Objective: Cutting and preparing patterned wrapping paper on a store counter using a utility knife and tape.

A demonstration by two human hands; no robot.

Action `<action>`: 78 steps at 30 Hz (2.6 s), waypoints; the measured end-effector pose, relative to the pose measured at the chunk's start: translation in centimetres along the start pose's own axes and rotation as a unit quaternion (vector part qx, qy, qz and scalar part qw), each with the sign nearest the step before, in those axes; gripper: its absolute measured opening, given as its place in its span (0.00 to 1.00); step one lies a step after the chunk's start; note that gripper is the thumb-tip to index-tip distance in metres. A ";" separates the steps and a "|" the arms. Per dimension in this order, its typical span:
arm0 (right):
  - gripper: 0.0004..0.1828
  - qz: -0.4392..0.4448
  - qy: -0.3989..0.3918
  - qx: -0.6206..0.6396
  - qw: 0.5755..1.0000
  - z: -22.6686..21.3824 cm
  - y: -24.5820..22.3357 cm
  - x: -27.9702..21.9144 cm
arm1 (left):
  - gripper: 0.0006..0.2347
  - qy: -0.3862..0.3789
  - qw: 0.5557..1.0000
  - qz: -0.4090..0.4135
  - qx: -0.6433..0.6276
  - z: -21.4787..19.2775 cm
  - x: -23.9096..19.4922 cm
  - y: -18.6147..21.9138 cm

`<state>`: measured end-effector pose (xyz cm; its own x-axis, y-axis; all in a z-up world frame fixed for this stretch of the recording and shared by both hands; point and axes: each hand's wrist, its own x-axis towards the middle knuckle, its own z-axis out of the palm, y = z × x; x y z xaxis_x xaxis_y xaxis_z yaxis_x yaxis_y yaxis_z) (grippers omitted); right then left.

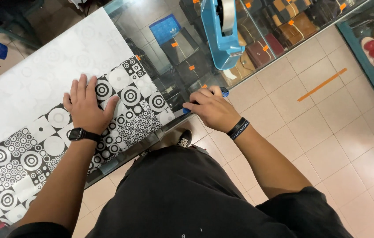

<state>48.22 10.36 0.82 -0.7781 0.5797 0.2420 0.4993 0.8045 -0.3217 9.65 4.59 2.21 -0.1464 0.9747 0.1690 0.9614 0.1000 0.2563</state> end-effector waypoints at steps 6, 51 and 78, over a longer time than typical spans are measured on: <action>0.08 -0.002 -0.005 0.000 1.000 0.3 -0.7 0.0 | 0.39 -0.046 0.999 -0.019 -0.005 -0.8 0.1 1.1; 0.12 0.036 0.009 0.044 0.998 1.2 -8.5 -0.7 | 0.40 -0.109 0.994 -0.019 -0.001 -2.1 0.1 1.3; 0.13 0.027 -0.033 0.062 0.997 4.9 -21.0 4.5 | 0.46 -0.132 0.986 0.021 0.100 -0.2 0.2 -0.6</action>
<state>32.33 -4.52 4.15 -0.7769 0.6086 0.1617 0.4931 0.7477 -0.4447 9.00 4.64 2.26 -0.0644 0.9943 -0.0846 0.9959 0.0694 0.0580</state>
